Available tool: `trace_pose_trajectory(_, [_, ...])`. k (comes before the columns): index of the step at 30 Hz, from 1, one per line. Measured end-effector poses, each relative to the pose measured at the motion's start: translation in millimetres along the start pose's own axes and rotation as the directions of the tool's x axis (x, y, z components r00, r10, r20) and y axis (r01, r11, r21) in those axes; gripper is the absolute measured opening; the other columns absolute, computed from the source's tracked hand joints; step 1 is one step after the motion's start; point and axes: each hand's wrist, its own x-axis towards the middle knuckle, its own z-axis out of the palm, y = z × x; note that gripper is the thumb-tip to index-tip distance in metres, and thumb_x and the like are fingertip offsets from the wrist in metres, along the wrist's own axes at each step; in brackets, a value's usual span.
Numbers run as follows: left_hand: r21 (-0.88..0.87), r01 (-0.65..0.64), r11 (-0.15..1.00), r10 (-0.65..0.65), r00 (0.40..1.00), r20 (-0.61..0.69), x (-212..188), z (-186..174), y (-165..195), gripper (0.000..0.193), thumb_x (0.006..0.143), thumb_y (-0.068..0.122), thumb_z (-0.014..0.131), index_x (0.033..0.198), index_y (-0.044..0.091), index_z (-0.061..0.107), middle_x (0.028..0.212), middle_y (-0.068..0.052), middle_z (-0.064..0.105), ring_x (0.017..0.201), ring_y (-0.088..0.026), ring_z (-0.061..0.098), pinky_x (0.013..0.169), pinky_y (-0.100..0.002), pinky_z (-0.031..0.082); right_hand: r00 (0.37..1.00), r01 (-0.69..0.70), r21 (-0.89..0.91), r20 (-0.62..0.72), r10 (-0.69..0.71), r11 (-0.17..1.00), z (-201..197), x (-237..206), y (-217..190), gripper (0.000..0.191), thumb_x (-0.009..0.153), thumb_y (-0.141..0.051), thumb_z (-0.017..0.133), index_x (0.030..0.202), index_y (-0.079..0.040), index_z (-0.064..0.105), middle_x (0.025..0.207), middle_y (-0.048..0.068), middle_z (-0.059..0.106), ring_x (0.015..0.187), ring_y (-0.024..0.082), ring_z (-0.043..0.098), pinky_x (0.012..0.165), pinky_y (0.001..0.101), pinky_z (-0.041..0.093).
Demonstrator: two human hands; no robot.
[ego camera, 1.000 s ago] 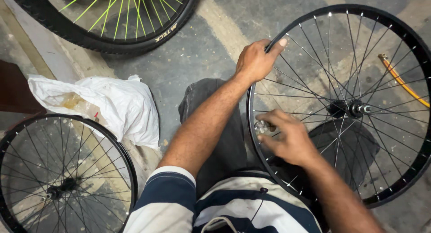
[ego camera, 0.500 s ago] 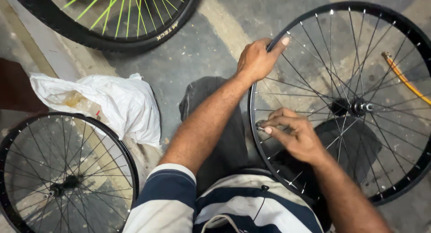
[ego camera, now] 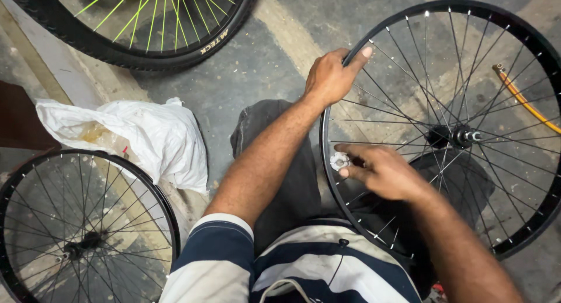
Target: The person sits on the workshop floor holding a bicycle wheel across their lap and trues it, turning spoke nipples with a spoke wrench while checking the rim, and briefly reaches to a pile of tools on the floor before resisting spoke adjustments around the rim.
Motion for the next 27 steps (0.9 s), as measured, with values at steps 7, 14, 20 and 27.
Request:
trace_pose_trajectory(7, [-0.106,0.015,0.994,-0.015,1.0,0.001,28.0,4.2,-11.8,0.07,0.084,0.072,0.06,0.097,0.005,0.075,0.085,-0.014,0.079,0.088,-0.03,0.077,0.081,-0.041,0.057,0.912,0.25,-0.366,-0.222,-0.345,0.896,46.1,-33.9,11.6,0.021,0.083,-0.018,0.073,0.101,-0.008,0.07,0.093,0.011,0.07,0.086,0.033,0.068,0.074,0.0439,0.051])
trace_pose_trajectory(14, [0.112,-0.086,0.99,0.087,0.996,-0.004,21.6,20.7,-26.4,0.045,0.093,0.043,0.064,0.119,0.008,0.067,0.102,-0.02,0.076,0.1,-0.042,0.07,0.085,-0.05,0.054,0.948,0.32,-0.201,0.077,-0.31,0.926,26.0,-57.3,28.5,0.021,0.085,-0.02,0.074,0.1,-0.006,0.074,0.09,0.011,0.072,0.083,0.032,0.07,0.072,0.0434,0.056])
trace_pose_trajectory(20, [0.1,-0.057,0.993,0.057,0.998,0.0,9.1,8.1,-24.5,0.04,0.096,0.04,0.062,0.12,0.009,0.067,0.101,-0.021,0.076,0.101,-0.042,0.07,0.087,-0.051,0.053,0.897,0.37,-0.161,-0.194,-0.397,0.915,6.1,-55.6,17.8,0.024,0.086,-0.018,0.074,0.106,-0.004,0.072,0.11,0.011,0.073,0.101,0.031,0.073,0.082,0.0398,0.059])
trace_pose_trajectory(27, [0.096,-0.083,0.992,0.086,0.996,-0.029,11.9,10.1,-22.2,0.043,0.095,0.041,0.063,0.12,0.007,0.067,0.102,-0.022,0.075,0.102,-0.043,0.069,0.087,-0.051,0.053,0.86,0.386,-0.35,-0.197,-0.47,0.854,29.8,-13.6,12.7,0.022,0.081,-0.018,0.078,0.1,-0.008,0.077,0.111,0.011,0.075,0.088,0.031,0.07,0.075,0.0421,0.052])
